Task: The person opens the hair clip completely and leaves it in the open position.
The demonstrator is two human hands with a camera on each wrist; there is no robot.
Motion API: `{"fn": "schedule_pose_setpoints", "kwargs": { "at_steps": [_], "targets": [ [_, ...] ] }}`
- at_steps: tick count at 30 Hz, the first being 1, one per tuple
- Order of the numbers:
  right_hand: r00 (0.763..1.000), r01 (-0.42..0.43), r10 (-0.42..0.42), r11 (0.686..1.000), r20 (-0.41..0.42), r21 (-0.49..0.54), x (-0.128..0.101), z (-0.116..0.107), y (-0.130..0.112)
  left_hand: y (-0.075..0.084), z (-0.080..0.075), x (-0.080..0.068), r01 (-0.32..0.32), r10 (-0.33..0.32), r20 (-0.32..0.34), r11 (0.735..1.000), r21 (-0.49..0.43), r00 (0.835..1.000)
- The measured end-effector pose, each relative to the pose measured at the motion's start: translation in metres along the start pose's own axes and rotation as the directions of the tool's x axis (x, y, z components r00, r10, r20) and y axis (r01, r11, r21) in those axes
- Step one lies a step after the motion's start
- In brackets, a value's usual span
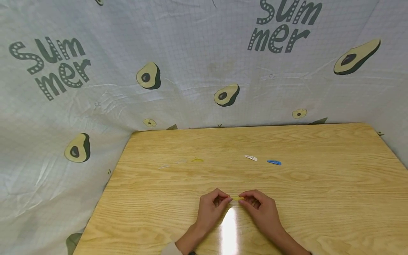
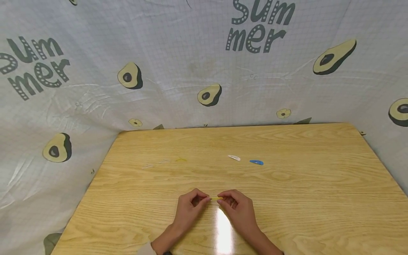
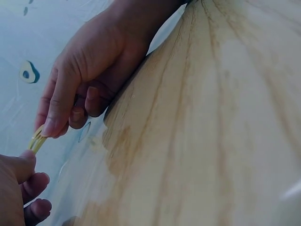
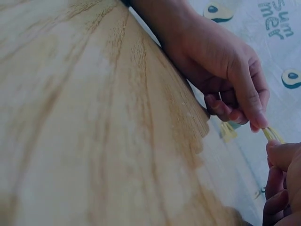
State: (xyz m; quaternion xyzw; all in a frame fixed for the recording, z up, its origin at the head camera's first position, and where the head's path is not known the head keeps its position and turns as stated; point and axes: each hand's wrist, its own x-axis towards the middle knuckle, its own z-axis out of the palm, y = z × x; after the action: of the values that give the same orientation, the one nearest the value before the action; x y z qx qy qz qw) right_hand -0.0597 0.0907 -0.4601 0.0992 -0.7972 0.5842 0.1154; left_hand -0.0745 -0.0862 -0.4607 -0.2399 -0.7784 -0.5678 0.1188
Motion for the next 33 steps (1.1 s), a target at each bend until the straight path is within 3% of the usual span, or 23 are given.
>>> {"fn": "schedule_pose_setpoints", "kwargs": {
  "at_steps": [12,16,21,33],
  "targets": [
    [1.000,-0.003,0.003,1.000,-0.031,0.000,0.001,0.000,-0.001,-0.002,0.003,0.001,0.006,-0.006,-0.019,1.000,-0.003,1.000],
    [0.999,0.004,-0.004,1.000,-0.046,0.007,0.001,0.003,0.007,-0.019,0.008,-0.003,0.006,-0.006,-0.025,1.000,0.017,1.000],
    [0.998,0.006,-0.005,1.000,-0.065,0.019,0.001,0.007,0.028,-0.037,0.013,-0.006,-0.015,0.016,-0.030,0.999,0.050,0.999],
    [0.996,0.002,-0.003,1.000,-0.094,-0.013,0.002,0.010,0.035,-0.041,0.015,-0.004,-0.101,0.105,-0.022,0.985,0.144,0.994]
  ]
}}
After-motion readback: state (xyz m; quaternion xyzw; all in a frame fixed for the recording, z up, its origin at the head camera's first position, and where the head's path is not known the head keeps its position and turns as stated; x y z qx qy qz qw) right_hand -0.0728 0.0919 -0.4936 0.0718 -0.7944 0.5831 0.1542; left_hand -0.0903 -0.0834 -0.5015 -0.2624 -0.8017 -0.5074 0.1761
